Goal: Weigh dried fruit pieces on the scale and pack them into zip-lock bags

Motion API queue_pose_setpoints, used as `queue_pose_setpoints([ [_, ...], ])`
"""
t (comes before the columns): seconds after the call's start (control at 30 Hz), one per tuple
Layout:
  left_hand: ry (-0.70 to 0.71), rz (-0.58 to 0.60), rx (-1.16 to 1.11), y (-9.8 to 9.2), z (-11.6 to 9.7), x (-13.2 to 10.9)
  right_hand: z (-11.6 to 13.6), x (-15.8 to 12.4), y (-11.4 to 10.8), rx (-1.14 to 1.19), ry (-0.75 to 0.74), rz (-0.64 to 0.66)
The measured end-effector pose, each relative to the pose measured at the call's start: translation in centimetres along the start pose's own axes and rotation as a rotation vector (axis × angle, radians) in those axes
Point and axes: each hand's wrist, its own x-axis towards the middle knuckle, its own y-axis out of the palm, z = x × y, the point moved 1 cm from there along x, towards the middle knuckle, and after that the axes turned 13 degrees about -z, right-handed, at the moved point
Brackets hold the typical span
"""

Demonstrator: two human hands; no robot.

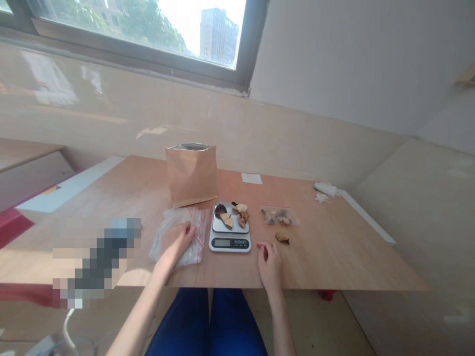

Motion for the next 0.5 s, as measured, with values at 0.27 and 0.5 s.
queue_pose_setpoints([
  [0.27, 0.055, -0.314, -0.127, -1.3, -0.1, -0.9, 2.6, 0.3, -0.8, 0.151, 0.059, -0.009],
  [0.5, 0.392, -0.279, -0.504, -4.5, -4.8, -1.0, 13.0, 1.4, 1.2, 0.462, 0.074, 0.503],
])
